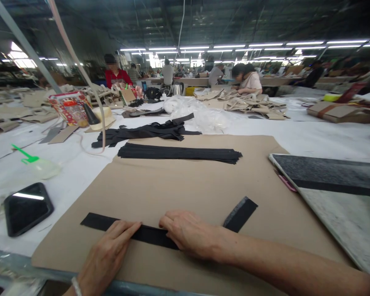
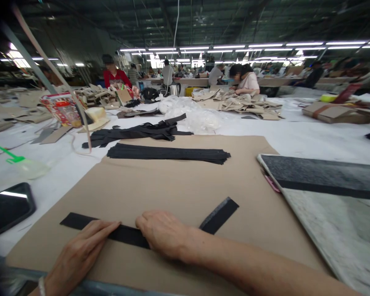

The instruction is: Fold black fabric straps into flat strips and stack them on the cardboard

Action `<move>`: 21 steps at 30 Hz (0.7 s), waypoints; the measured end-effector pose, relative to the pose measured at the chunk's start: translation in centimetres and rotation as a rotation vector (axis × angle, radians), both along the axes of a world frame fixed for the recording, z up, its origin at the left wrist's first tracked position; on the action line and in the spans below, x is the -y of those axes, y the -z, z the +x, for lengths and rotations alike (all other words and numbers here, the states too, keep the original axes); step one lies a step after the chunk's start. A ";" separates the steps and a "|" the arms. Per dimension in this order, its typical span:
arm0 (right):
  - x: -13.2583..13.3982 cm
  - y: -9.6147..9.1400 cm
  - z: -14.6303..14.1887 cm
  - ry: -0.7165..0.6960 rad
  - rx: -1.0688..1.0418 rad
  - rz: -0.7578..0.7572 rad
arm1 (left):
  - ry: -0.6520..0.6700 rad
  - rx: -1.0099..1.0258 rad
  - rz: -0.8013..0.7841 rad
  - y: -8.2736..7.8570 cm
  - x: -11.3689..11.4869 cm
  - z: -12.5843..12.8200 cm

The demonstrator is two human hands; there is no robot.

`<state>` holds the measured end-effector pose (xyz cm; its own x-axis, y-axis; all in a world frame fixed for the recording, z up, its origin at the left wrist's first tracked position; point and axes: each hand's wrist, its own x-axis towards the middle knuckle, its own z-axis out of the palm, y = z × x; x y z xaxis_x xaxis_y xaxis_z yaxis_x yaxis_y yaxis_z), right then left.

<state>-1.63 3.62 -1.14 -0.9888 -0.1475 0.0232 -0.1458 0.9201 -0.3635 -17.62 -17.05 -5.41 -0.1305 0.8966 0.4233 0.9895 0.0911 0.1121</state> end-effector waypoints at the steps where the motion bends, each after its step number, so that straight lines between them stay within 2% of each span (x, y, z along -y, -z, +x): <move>1: 0.0 -0.1 0.1 -0.010 -0.008 0.012 | 0.000 0.003 -0.012 0.0 0.1 -0.1; 10: 0.4 0.0 0.7 -0.139 -0.105 0.213 | 0.036 0.020 -0.091 0.1 0.2 -0.5; 21: 0.5 0.1 0.7 -0.149 -0.075 0.243 | 0.045 -0.043 -0.163 -0.2 0.4 -0.5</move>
<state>-0.91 3.08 -1.20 -0.9527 -0.3011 0.0417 -0.3039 0.9453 -0.1184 -18.10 -17.42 -5.20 -0.0734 0.9584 0.2758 0.9966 0.0598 0.0572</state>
